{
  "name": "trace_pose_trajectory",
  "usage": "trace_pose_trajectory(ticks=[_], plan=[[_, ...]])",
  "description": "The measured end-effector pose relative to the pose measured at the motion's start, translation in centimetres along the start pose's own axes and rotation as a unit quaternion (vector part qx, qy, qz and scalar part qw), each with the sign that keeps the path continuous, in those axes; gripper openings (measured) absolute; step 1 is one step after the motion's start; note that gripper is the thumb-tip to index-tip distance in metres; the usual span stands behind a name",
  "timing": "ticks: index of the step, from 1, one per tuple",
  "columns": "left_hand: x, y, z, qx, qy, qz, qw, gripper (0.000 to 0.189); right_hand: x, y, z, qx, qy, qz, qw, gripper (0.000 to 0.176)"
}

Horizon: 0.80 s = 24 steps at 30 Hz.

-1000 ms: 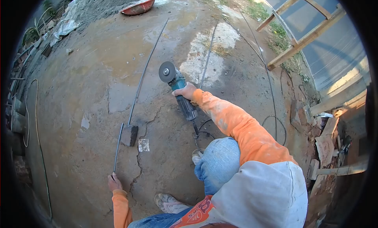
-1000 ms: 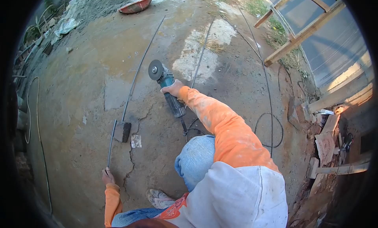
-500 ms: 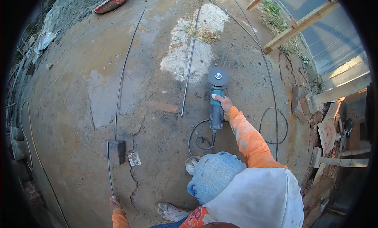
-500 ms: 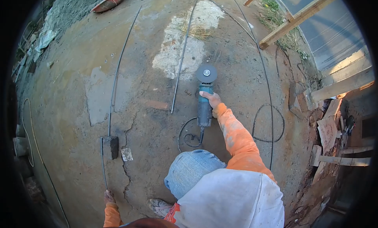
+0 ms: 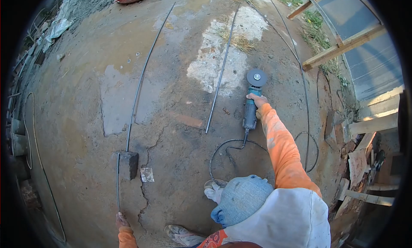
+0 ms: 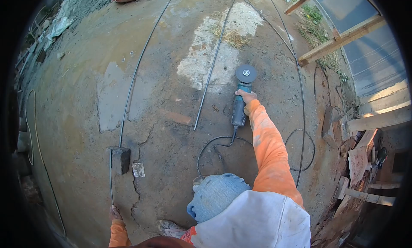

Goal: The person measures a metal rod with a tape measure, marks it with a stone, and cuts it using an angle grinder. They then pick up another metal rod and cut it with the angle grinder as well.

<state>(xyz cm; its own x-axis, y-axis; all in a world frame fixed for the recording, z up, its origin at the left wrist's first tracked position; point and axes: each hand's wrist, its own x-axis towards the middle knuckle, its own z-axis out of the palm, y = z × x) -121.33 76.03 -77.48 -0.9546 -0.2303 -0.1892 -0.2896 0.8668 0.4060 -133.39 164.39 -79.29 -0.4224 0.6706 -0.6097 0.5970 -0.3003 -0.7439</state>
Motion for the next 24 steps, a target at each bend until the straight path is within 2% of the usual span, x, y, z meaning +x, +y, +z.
trace_pose_trajectory(ticks=[1,2,5,6,9,12,15,20,22,24], plan=[[-0.2,-0.1,0.0,0.001,0.005,-0.006,1.0,0.044,1.0,0.2,0.3,-0.022,0.017,-0.016,0.999,0.049],[-0.4,0.5,0.0,-0.001,0.006,-0.018,1.0,0.044,-1.1,-1.5,0.4,-0.089,0.052,-0.044,0.994,0.055],[-0.6,0.8,0.2,-0.003,0.017,-0.028,0.999,0.044,-0.9,-2.1,0.5,-0.154,0.09,-0.09,0.98,0.058],[-0.6,0.8,0.4,-0.001,0.025,-0.024,0.999,0.044,0.2,-1.6,0.4,-0.204,0.111,-0.102,0.967,0.066],[-0.9,2.4,0.3,-0.014,0.046,-0.01,0.999,0.044,-0.4,-1.9,0.9,-0.246,0.127,-0.11,0.955,0.07],[-0.7,1.2,0.4,-0.006,0.015,-0.031,0.999,0.045,-1.4,-2.6,1.5,-0.279,0.141,-0.096,0.945,0.073],[-0.9,1.7,0.6,0.014,0.031,-0.038,0.999,0.047,-1.9,-3.1,2.0,-0.344,0.169,-0.104,0.918,0.069],[-1.0,3.8,0.2,0.027,0.027,-0.046,0.998,0.047,-1.5,-2.1,1.5,-0.34,0.172,-0.101,0.919,0.076],[-1.1,3.0,0.5,0.035,0.034,-0.053,0.997,0.047,-1.2,-1.1,1.1,-0.334,0.194,-0.136,0.912,0.082],[-0.8,1.3,1.2,0.051,0.062,-0.014,0.997,0.046,-1.5,-0.9,0.7,-0.337,0.18,-0.133,0.915,0.085]])
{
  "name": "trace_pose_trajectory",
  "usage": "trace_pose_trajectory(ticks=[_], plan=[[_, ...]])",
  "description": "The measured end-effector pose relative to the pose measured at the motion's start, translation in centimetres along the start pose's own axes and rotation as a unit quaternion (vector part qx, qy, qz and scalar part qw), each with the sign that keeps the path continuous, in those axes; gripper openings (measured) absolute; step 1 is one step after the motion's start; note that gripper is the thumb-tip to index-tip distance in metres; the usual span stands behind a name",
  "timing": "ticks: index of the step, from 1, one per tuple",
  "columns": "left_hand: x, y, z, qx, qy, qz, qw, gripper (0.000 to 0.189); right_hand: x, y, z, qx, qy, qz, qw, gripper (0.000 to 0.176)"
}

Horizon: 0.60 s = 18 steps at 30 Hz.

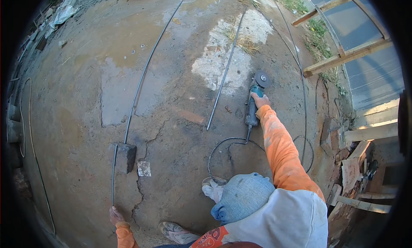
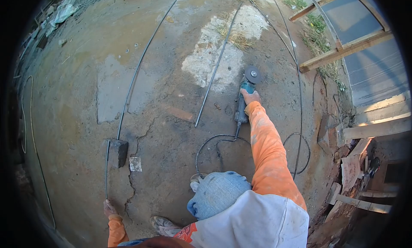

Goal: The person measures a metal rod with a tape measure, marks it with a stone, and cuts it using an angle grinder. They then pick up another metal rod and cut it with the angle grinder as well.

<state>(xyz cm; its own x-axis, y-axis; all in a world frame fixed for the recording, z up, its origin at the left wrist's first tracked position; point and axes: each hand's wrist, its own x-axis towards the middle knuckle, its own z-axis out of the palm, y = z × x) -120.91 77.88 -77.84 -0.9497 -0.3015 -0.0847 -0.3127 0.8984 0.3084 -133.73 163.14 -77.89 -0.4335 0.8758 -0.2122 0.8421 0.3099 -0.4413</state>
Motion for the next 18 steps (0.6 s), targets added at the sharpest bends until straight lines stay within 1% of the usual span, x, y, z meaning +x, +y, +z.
trace_pose_trajectory(ticks=[3,5,7,9,11,13,15,16,17,18], plan=[[0.0,-0.5,0.1,0.017,-0.01,-0.013,1.0,0.045,-0.8,0.1,-0.2,0.012,-0.022,-0.01,1.0,0.088],[-0.2,0.6,-0.3,0.019,-0.004,-0.015,1.0,0.045,-1.5,0.0,-0.5,0.02,-0.029,-0.017,0.999,0.089],[-0.1,1.3,-0.7,0.023,0.003,-0.02,1.0,0.044,-2.4,-0.4,-0.6,0.06,0.009,-0.007,0.998,0.089],[-0.2,1.2,-0.5,0.012,-0.001,-0.032,0.999,0.043,-2.0,-0.1,-0.1,0.043,-0.002,-0.009,0.999,0.089],[-0.5,2.1,-0.9,0.026,0.002,-0.035,0.999,0.043,-0.6,1.0,1.2,0.037,0.044,-0.003,0.998,0.089],[-0.4,2.4,-1.4,0.022,-0.018,-0.045,0.999,0.043,-0.4,1.0,1.7,0.025,0.08,0.012,0.996,0.088],[-0.3,1.4,-0.6,0.051,-0.005,-0.052,0.997,0.042,-2.4,-0.8,1.3,-0.006,0.17,0.063,0.983,0.078],[-0.2,1.1,-0.3,0.058,-0.001,-0.045,0.997,0.042,-3.5,-1.6,1.1,-0.011,0.159,0.057,0.986,0.078],[-0.2,0.8,-0.3,0.065,0.002,-0.04,0.997,0.042,-4.6,-2.3,1.0,-0.009,0.234,-0.016,0.972,0.068],[-0.3,1.2,-0.6,0.075,-0.012,-0.052,0.996,0.041,-5.6,-3.3,0.9,-0.004,0.306,-0.09,0.948,0.057]])
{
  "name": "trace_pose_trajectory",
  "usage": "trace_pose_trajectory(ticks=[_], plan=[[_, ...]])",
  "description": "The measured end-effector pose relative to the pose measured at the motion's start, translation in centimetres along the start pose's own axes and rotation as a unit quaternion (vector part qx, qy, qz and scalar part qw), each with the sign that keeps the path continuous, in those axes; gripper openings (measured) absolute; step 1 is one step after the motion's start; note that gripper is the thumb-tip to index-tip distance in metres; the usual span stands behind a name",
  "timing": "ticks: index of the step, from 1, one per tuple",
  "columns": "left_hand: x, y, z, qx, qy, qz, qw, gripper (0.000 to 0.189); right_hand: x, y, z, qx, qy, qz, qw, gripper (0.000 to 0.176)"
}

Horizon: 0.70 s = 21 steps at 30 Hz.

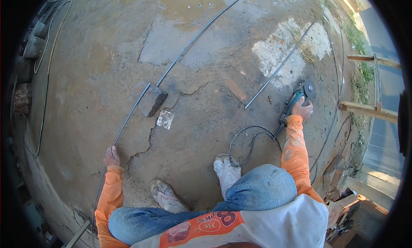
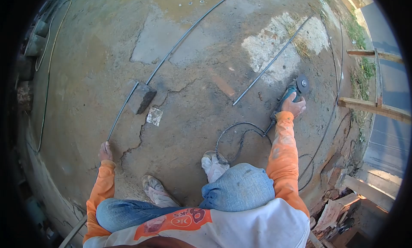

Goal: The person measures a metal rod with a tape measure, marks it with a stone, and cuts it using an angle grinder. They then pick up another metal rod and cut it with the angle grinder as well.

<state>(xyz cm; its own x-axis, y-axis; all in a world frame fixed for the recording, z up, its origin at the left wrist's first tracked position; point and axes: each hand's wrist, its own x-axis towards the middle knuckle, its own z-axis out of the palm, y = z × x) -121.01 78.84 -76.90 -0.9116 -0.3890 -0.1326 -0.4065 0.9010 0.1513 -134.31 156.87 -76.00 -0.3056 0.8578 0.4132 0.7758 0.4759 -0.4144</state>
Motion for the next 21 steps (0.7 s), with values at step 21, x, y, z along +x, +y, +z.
trace_pose_trajectory(ticks=[21], plan=[[-1.0,1.1,1.0,0.056,0.067,0.009,0.996,0.039,-26.8,-38.2,11.7,0.2,-0.466,-0.016,0.862,0.042]])
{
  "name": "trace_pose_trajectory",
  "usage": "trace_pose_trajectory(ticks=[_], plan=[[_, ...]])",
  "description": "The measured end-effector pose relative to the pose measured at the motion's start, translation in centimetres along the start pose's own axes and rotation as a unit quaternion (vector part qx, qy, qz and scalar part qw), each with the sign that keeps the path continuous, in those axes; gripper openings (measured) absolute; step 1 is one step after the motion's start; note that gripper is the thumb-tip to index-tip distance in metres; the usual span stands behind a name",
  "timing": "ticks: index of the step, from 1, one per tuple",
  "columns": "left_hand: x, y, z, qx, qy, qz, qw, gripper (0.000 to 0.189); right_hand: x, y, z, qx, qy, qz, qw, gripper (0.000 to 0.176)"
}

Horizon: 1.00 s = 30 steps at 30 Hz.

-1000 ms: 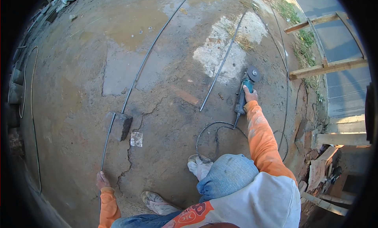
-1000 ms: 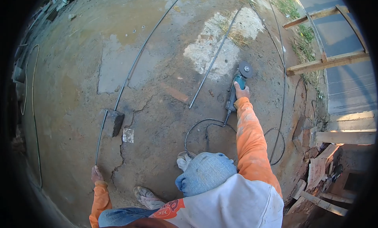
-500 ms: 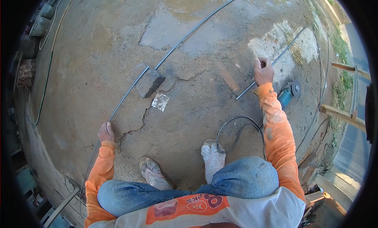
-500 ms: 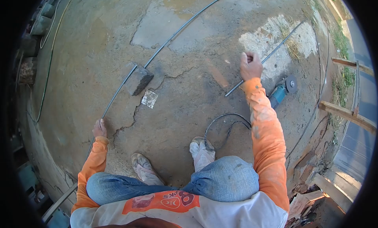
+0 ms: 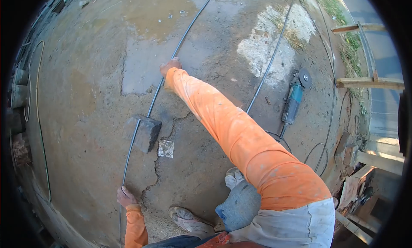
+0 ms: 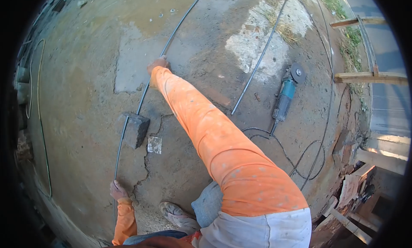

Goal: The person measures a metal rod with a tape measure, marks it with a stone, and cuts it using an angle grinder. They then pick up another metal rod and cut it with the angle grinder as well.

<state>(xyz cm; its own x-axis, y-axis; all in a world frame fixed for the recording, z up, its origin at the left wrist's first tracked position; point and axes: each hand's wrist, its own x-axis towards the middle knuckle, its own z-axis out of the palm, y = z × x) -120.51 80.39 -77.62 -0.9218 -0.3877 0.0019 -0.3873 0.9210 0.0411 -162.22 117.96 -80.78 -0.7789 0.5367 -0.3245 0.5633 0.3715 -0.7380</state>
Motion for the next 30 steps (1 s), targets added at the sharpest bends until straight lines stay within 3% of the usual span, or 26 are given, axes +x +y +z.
trace_pose_trajectory(ticks=[4,8,9,11,13,15,17,20,24,26,30], plan=[[0.5,-1.3,0.6,0.004,-0.016,0.008,1.0,0.041,0.2,0.3,-1.8,0.118,-0.007,0.093,0.989,0.041],[0.1,-0.6,0.6,0.005,0.011,0.018,1.0,0.041,1.7,1.0,-7.5,0.226,-0.024,0.184,0.956,0.042],[0.2,-0.4,0.5,0.004,0.025,0.021,0.999,0.041,2.0,1.2,-9.0,0.181,0.1,0.155,0.966,0.047],[0.3,-0.3,0.5,0.01,0.013,0.013,1.0,0.041,3.8,2.7,-12.9,0.195,0.068,0.151,0.967,0.05],[0.4,-0.8,0.6,0.017,0.005,0.007,1.0,0.041,5.8,4.7,-15.7,0.121,0.129,0.141,0.974,0.052],[0.5,-1.3,1.1,0.001,0.013,0.025,1.0,0.041,5.2,6.7,-20.0,0.037,0.148,0.064,0.986,0.049],[0.6,-0.9,0.9,0.002,0.007,0.018,1.0,0.041,4.9,8.1,-23.0,-0.015,0.203,0.091,0.975,0.042],[0.4,-1.2,0.3,0.012,0.004,0.006,1.0,0.041,4.9,10.0,-27.0,-0.068,0.195,0.09,0.974,0.038],[0.7,-0.6,1.3,-0.005,0.056,0.014,0.998,0.042,8.9,11.8,-28.9,-0.07,0.193,0.136,0.969,0.035],[0.5,-0.8,1.0,0.008,0.03,0.004,1.0,0.043,7.1,12.0,-28.6,-0.084,0.344,0.141,0.925,0.042],[0.6,-0.3,0.7,0.029,0.011,-0.018,0.999,0.044,3.1,14.0,-30.9,-0.074,0.308,0.057,0.947,0.05]])
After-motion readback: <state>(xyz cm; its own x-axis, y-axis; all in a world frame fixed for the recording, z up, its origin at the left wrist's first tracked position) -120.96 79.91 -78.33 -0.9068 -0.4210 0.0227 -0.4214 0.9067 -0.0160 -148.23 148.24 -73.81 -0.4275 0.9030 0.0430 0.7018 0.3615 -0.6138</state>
